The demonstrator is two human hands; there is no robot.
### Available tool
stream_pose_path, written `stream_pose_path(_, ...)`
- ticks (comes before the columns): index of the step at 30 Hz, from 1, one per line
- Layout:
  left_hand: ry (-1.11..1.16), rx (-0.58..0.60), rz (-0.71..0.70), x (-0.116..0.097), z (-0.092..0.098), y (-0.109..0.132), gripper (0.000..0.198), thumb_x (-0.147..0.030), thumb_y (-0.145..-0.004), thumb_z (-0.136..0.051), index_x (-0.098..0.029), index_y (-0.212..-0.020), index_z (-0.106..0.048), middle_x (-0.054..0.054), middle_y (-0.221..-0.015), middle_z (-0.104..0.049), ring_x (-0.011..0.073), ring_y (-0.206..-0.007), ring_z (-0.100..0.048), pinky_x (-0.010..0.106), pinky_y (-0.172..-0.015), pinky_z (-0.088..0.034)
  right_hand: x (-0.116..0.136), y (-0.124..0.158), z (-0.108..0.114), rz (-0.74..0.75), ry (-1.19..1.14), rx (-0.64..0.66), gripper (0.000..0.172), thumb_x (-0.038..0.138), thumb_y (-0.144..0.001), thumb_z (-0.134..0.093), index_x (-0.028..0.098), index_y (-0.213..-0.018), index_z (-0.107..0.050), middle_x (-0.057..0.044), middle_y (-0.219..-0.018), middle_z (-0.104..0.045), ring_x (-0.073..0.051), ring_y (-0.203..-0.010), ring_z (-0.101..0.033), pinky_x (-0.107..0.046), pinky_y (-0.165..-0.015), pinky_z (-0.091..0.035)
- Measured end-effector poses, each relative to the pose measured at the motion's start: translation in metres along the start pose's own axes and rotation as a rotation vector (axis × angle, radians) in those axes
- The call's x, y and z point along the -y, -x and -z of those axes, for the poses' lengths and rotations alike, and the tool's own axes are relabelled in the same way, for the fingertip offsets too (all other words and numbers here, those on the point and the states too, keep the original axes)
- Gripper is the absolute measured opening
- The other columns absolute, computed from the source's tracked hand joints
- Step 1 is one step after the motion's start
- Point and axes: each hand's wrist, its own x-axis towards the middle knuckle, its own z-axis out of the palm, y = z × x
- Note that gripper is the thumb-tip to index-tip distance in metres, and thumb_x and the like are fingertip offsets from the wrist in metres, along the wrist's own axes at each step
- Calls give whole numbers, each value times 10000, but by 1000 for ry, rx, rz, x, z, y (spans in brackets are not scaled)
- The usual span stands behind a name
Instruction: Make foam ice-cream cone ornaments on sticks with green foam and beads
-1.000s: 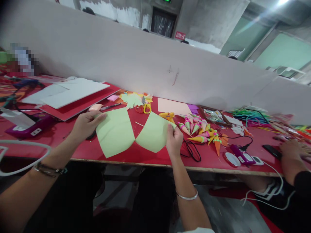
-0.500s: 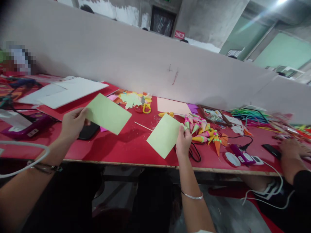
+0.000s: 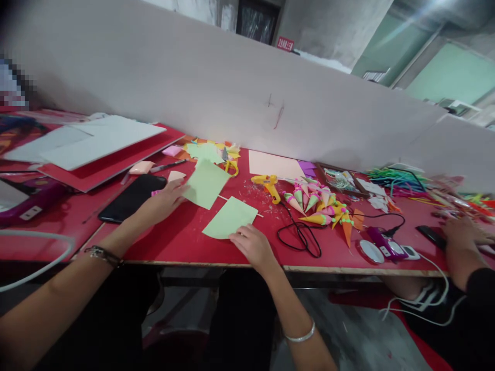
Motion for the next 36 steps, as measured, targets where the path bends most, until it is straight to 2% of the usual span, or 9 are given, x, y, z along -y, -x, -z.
stream_pose_path(2,-72,11,8,-7,-4,4,468,-275,-833,-352,-147,-1281,-303,158,-1342,-281,275,-1211,-303,414,-911,-354,-5,7,-5,-9,-27,36,234,269,-840,-412,224,-916,-629,-66,-835,-587,-160,-776,-499,-278,-674,-417)
stream_pose_path(4,-85,29,-72,-20,-3,8,508,-326,-826,-377,-166,-1298,-278,141,-1346,-296,280,-1230,-267,455,-972,-258,-9,11,-5,-22,-64,50,213,288,-816,-458,238,-938,-626,-69,-897,-583,-168,-813,-498,-298,-703,-417)
stream_pose_path(7,30,229,-284,-40,0,11,523,-395,-833,-353,-244,-1318,-229,45,-1363,-307,206,-1251,-244,363,-1000,-238,-13,12,1,-23,-129,73,203,268,-798,-489,260,-950,-623,-64,-1032,-565,-185,-926,-484,-345,-793,-396)
stream_pose_path(9,71,321,-340,-50,0,12,552,-447,-825,-347,-262,-1325,-206,17,-1377,-287,185,-1268,-208,336,-1012,-211,-15,11,7,-19,-189,108,197,239,-812,-466,255,-919,-631,-53,-1052,-568,-176,-953,-486,-348,-827,-382)
stream_pose_path(14,94,407,-382,-59,-7,15,637,-569,-786,-306,-252,-1329,-202,27,-1390,-253,175,-1272,-208,333,-1031,-140,-20,13,24,-40,-312,221,215,245,-841,-419,230,-864,-633,-41,-938,-616,-142,-886,-534,-317,-822,-385)
stream_pose_path(21,149,391,-335,-61,-12,16,688,-623,-722,-368,-258,-1300,-284,33,-1366,-309,202,-1249,-263,366,-1035,-112,-34,-2,25,-33,-316,290,183,282,-821,-457,244,-873,-628,-37,-1109,-558,-167,-1027,-473,-361,-906,-324)
stream_pose_path(24,176,375,-306,-64,-12,15,696,-646,-708,-360,-249,-1278,-325,38,-1349,-339,220,-1234,-284,376,-1026,-141,-33,-19,21,10,-241,297,173,314,-805,-479,221,-778,-621,-35,-1048,-567,-176,-985,-475,-378,-907,-295)
stream_pose_path(30,176,296,-246,-75,-15,18,729,-676,-690,-344,-192,-1235,-376,78,-1288,-414,241,-1189,-336,382,-1003,-188,-25,-45,2,58,-86,265,226,344,-821,-442,175,-752,-577,-46,-830,-526,-157,-805,-463,-295,-731,-358)
stream_pose_path(36,158,247,-227,-80,-21,20,780,-676,-682,-355,-180,-1281,-296,80,-1299,-396,244,-1193,-321,383,-1000,-193,-23,-50,-15,-13,-6,163,228,355,-829,-422,166,-776,-537,-39,-761,-530,-156,-759,-459,-279,-693,-345)
